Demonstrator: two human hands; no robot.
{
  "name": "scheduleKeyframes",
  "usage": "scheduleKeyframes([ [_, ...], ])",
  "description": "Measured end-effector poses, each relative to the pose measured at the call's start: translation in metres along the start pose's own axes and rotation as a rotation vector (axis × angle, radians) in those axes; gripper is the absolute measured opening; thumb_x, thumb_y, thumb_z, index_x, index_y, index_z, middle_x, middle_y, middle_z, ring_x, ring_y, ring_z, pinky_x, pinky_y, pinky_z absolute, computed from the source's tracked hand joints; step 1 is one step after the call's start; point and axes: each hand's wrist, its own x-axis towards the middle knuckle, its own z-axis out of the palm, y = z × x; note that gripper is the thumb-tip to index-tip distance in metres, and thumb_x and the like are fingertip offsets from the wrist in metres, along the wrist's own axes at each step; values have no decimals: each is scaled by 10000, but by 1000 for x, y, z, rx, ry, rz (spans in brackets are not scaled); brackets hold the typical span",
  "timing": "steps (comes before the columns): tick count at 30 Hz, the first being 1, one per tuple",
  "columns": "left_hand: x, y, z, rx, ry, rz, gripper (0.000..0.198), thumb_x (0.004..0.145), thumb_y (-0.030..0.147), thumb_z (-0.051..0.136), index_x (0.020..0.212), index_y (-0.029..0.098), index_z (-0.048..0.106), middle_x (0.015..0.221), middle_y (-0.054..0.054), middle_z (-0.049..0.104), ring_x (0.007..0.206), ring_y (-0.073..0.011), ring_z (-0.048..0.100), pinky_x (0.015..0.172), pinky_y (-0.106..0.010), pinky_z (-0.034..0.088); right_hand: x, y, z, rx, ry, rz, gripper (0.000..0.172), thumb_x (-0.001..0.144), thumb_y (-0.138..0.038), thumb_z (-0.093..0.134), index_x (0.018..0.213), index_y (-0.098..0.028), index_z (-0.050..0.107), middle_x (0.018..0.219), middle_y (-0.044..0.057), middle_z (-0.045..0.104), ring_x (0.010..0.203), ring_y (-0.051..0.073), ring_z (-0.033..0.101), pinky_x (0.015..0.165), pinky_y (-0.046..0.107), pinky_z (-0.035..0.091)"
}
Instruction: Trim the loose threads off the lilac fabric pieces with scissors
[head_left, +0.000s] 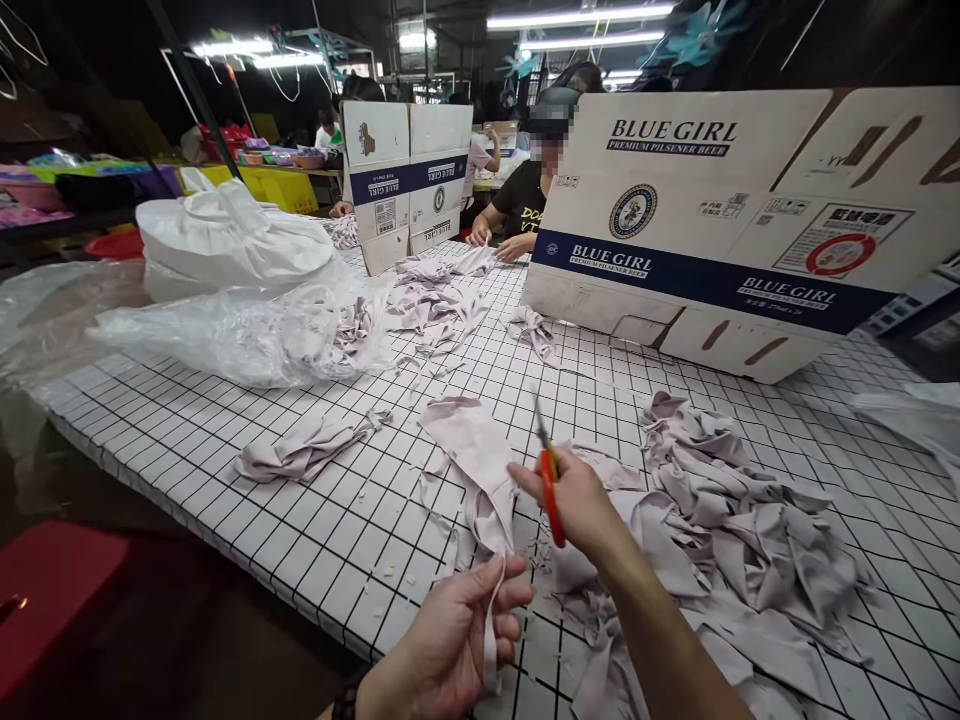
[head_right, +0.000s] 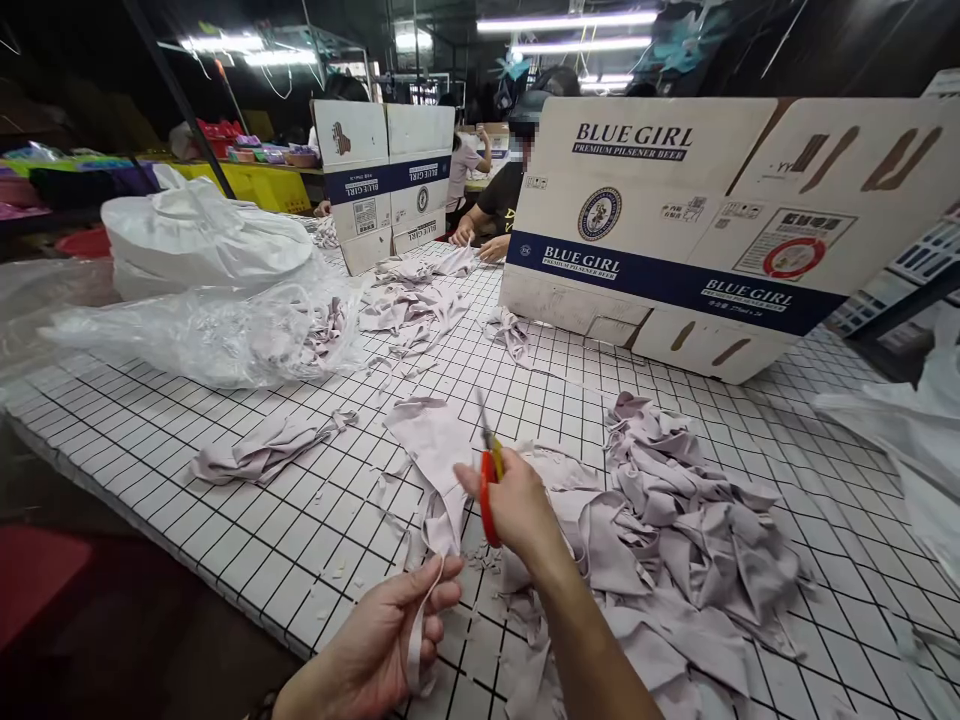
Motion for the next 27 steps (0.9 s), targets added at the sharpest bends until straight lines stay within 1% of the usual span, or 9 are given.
scheduleKeyframes([
  [4, 7, -21, -10, 36, -81, -10, 337, 836, 332, 711, 1039, 84, 606, 712, -43, 687, 432, -86, 591, 402, -170, 399, 14, -32, 38, -260, -88, -114, 372, 631, -328, 834, 878, -191, 592, 868, 42, 637, 799, 229, 590, 699, 342, 456],
  [7, 14, -30, -17, 31, -127, -2, 375, 803, 356, 741, 1032, 90, 608, 730, -49, 688, 458, -103, 608, 427, -188, 406, 38, -48, 76, -370, -129, -160, 320, 770, -245, 763, 1036, -139, 620, 1105, 102, 631, 1039, 258, 582, 886, 401, 466],
  [10, 19, -32, -24, 11, -174, 10, 388, 803, 357, 742, 1060, 103, 600, 743, -51, 691, 483, -117, 627, 448, -199, 415, 61, -57, 99, -399, -184, -145, 293, 923, -308, 616, 1175, -160, 594, 1206, 88, 607, 1039, 233, 613, 880, 444, 515],
  [13, 22, -29, -27, -8, -188, 57, 414, 802, 373, 742, 1092, 129, 575, 730, -32, 684, 487, -114, 629, 448, -192, 417, 79, -67, 100, -336, -210, -131, 293, 940, -323, 593, 1198, -184, 589, 1216, 82, 608, 1010, 219, 629, 850, 423, 540],
  [16, 19, -22, -27, -8, -173, 123, 422, 804, 411, 734, 1076, 147, 548, 704, -13, 670, 460, -107, 616, 424, -184, 414, 90, -78, 79, -178, -179, -130, 279, 941, -322, 594, 1176, -172, 597, 1168, 74, 628, 954, 204, 645, 807, 398, 556],
  [20, 6, -13, -24, -15, -210, 293, 358, 823, 424, 709, 976, 148, 540, 715, -26, 684, 487, -125, 641, 429, -191, 444, 97, -81, 21, 74, 27, -162, 226, 936, -299, 596, 1105, -148, 603, 1067, 56, 646, 868, 177, 651, 736, 353, 562],
  [23, 2, -11, -24, -2, -279, 385, 344, 841, 438, 685, 947, 140, 550, 733, -54, 703, 536, -155, 673, 454, -208, 471, 91, -61, -31, 200, 214, -149, 51, 885, -227, 588, 889, -177, 578, 903, 33, 644, 781, 154, 653, 686, 293, 538],
  [25, 6, -15, -24, 25, -301, 380, 350, 839, 446, 684, 937, 132, 563, 744, -70, 711, 551, -164, 682, 469, -216, 480, 80, -38, -57, 206, 285, -77, 196, 748, -249, 701, 695, -202, 518, 688, 16, 600, 629, 174, 622, 580, 301, 501],
  [27, 14, -23, -25, 63, -303, 314, 365, 813, 449, 711, 917, 126, 576, 754, -82, 718, 556, -165, 685, 483, -222, 485, 62, -11, -72, 159, 334, -3, 277, 631, -249, 765, 619, -222, 489, 563, -2, 552, 520, 175, 544, 487, 302, 419],
])
